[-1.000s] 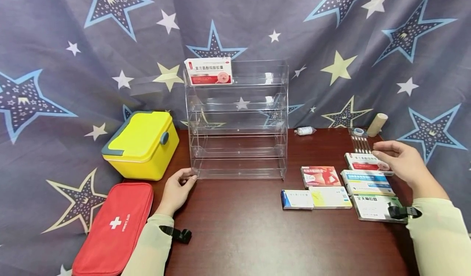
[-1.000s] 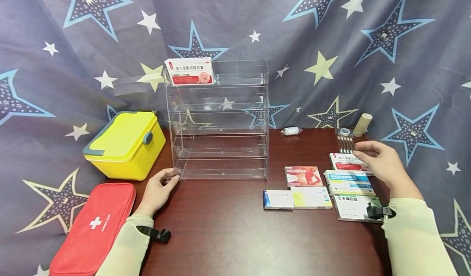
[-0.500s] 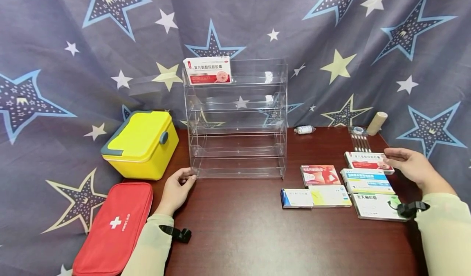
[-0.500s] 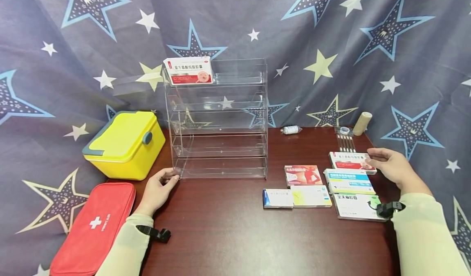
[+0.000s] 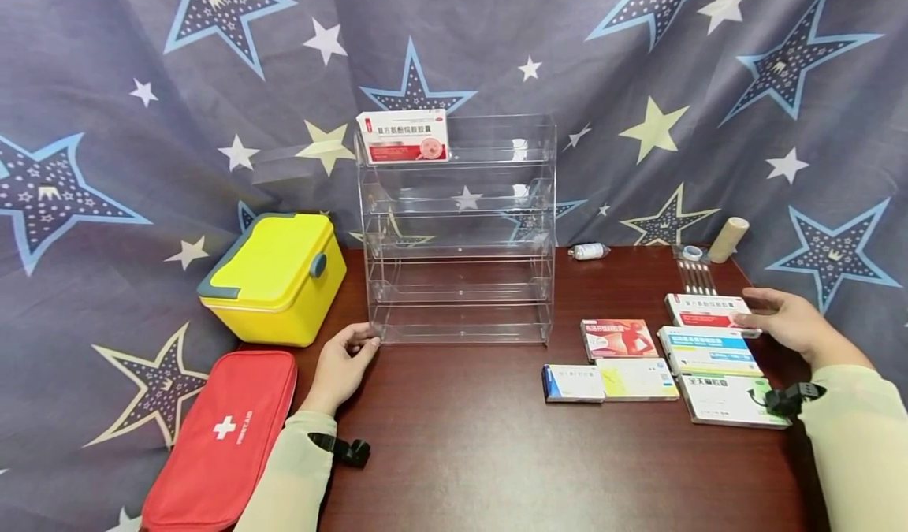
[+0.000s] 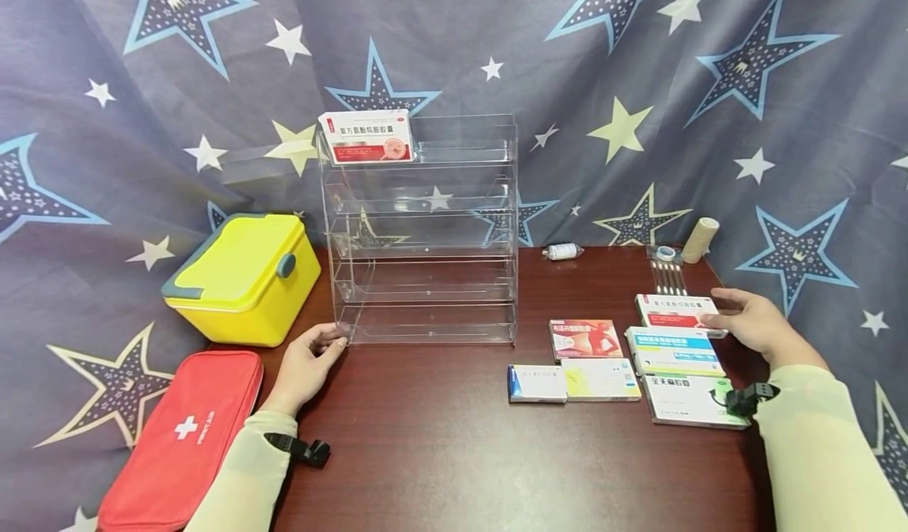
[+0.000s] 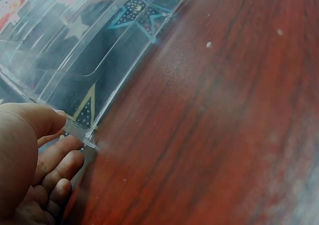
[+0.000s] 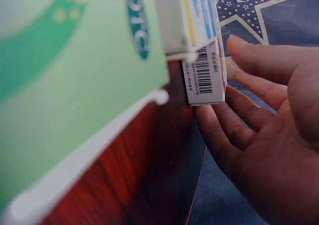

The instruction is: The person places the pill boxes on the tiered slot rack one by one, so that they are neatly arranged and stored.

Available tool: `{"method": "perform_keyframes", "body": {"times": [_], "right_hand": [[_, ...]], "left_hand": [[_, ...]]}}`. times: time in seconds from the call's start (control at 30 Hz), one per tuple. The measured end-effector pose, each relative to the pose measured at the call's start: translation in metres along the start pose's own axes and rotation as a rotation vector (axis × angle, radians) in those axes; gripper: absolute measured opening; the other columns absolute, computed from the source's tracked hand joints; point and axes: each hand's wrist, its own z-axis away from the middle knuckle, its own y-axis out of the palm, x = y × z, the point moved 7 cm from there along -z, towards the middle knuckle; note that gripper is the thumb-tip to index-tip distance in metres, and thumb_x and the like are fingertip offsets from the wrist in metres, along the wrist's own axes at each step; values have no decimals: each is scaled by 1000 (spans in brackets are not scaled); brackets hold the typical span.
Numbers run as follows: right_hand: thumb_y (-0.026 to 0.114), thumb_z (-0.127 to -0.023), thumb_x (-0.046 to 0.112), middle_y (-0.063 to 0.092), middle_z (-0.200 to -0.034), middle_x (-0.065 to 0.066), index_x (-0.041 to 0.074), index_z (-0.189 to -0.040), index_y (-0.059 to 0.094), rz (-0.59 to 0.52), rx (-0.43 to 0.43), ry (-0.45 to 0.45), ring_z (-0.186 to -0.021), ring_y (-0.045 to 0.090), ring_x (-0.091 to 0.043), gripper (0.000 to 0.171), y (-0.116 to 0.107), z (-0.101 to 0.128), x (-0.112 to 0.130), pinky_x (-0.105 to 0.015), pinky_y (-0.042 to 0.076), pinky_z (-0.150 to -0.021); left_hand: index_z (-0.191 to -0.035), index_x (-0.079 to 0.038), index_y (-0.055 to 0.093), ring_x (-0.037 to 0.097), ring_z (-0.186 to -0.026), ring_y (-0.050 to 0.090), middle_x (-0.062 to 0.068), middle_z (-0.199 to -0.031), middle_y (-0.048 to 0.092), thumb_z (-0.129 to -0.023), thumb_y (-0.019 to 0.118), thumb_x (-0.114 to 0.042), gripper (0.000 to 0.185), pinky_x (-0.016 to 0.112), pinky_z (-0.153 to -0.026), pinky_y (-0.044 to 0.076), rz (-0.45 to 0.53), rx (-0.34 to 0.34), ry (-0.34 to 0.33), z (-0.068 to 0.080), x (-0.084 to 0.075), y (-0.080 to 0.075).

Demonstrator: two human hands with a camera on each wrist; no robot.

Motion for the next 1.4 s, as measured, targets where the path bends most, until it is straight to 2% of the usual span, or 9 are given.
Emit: {"method": "perform_keyframes", "body": {"times": [0.17, 0.43, 0.63, 0.87, 1.0, 1.1, 1.17, 1.27, 1.4], "right_hand": [[72, -100, 40, 48, -141, -46, -13, -155, 33, 25, -3, -29, -121, 56, -50, 85, 1, 1, 3, -17, 45, -69], [73, -99, 40, 50, -136, -46, -16, -152, 35, 44, -10, 10, -117, 55, -49, 87, 0, 4, -1, -33, 45, -77], [74, -99, 34, 54, -129, -46, -20, -148, 37, 58, -26, 8, -109, 58, -47, 82, -2, 5, 0, -24, 45, -69], [73, -100, 36, 55, -127, -43, -16, -145, 44, 56, -42, -1, -105, 58, -43, 75, -1, 4, -3, -25, 45, -69], [72, -101, 34, 49, -136, -45, -17, -149, 37, 42, -38, -19, -113, 56, -48, 79, -1, 3, -5, -19, 45, -68], [70, -102, 36, 45, -137, -48, -21, -151, 29, 51, -15, -17, -117, 53, -53, 85, 0, 3, -7, -22, 46, -70], [68, -102, 39, 46, -136, -48, -21, -151, 30, 66, -4, -4, -115, 54, -52, 86, 0, 2, -8, -26, 45, -72], [70, -102, 37, 49, -132, -46, -19, -148, 35, 66, -19, -16, -107, 59, -44, 80, 0, 2, -8, -26, 47, -72], [74, -99, 26, 54, -124, -43, -20, -142, 39, 25, -74, -60, -90, 60, -16, 72, -1, 3, -4, -20, 48, -66]], "left_hand": [[-125, -4, 72, 21, -101, 67, 10, -114, 75, -100, 73, -12, 27, 20, -86, 46, 3, 1, -3, 0, -1, 0], [-125, -4, 72, 20, -101, 67, 10, -114, 75, -100, 73, -12, 27, 20, -86, 46, 3, 1, 0, 0, -2, 0], [-126, -4, 71, 20, -101, 67, 10, -114, 75, -100, 73, -13, 28, 20, -86, 46, -8, -3, 6, 0, -2, 0], [-125, -4, 72, 20, -101, 67, 10, -114, 75, -100, 73, -12, 26, 21, -86, 47, -6, 0, 10, 0, -3, 0], [-124, -4, 72, 19, -100, 67, 9, -113, 75, -100, 73, -11, 25, 22, -86, 47, 9, 2, 13, 0, -3, 0], [-124, -5, 72, 19, -100, 67, 9, -113, 75, -100, 73, -12, 25, 22, -86, 47, 17, 3, 16, 0, -2, 0], [-123, -5, 72, 19, -100, 67, 8, -113, 75, -100, 73, -12, 25, 22, -86, 47, 20, 3, 19, 0, -2, 0], [-123, -5, 72, 20, -100, 67, 8, -113, 76, -100, 73, -12, 24, 23, -86, 47, 25, 4, 24, 0, -1, 0], [-123, -5, 72, 20, -100, 67, 8, -113, 76, -100, 73, -12, 24, 24, -86, 47, 23, 4, 29, 0, -1, 0]]}}
